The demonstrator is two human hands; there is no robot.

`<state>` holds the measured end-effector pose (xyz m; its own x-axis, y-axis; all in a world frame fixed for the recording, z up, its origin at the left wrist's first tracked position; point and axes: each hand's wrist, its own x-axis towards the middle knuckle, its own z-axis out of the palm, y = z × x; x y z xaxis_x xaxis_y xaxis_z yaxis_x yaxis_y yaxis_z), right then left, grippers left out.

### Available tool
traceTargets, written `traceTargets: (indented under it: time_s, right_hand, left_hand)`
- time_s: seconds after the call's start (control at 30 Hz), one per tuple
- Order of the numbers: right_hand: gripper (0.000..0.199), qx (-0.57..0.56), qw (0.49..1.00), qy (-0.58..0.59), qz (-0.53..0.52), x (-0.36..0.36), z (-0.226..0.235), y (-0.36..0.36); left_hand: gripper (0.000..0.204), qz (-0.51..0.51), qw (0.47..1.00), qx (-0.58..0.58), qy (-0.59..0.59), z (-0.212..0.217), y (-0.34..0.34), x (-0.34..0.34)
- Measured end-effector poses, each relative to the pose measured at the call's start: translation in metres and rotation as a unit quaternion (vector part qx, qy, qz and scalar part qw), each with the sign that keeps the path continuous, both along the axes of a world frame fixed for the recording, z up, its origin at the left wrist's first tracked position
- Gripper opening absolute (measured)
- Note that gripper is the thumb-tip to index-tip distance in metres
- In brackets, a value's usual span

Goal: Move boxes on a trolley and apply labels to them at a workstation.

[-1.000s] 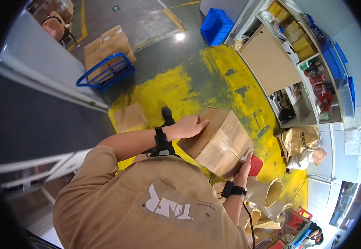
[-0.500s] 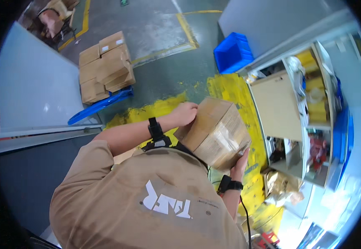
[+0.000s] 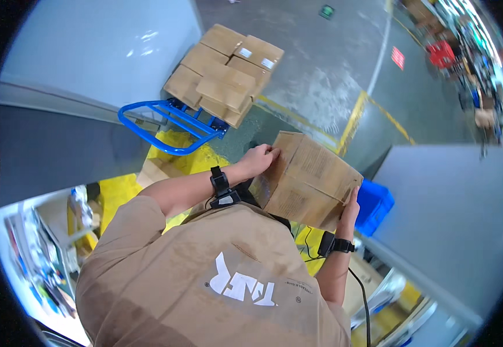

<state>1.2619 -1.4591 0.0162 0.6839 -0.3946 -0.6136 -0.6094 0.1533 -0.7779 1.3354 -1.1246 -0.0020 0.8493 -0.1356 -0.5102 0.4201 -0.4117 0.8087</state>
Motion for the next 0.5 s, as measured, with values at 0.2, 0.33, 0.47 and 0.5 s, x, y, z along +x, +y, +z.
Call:
traceTargets:
  time_s: [0.2,0.33,0.47,0.5]
  right_hand:
    - [0.066,-0.012,0.990,0.034,0.134,0.230,-0.033,0.058]
    - [0.077,0.020,0.981,0.008,0.194,0.341,-0.081,0.119]
    - [0.070,0.034,0.932,0.073,0.354,0.446,-0.104,0.175]
    - [0.071,-0.015,0.902,0.102,0.418,0.467,-0.115,0.196]
  left_hand:
    - [0.052,0.161,0.986,-0.010,0.030,-0.033,0.052,0.126]
    - [0.050,0.294,0.953,-0.030,0.071,-0.071,0.087,0.151]
    - [0.047,0.478,0.869,-0.067,0.108,-0.107,0.099,0.150]
    - [0.047,0.497,0.858,-0.068,0.111,-0.118,0.099,0.143]
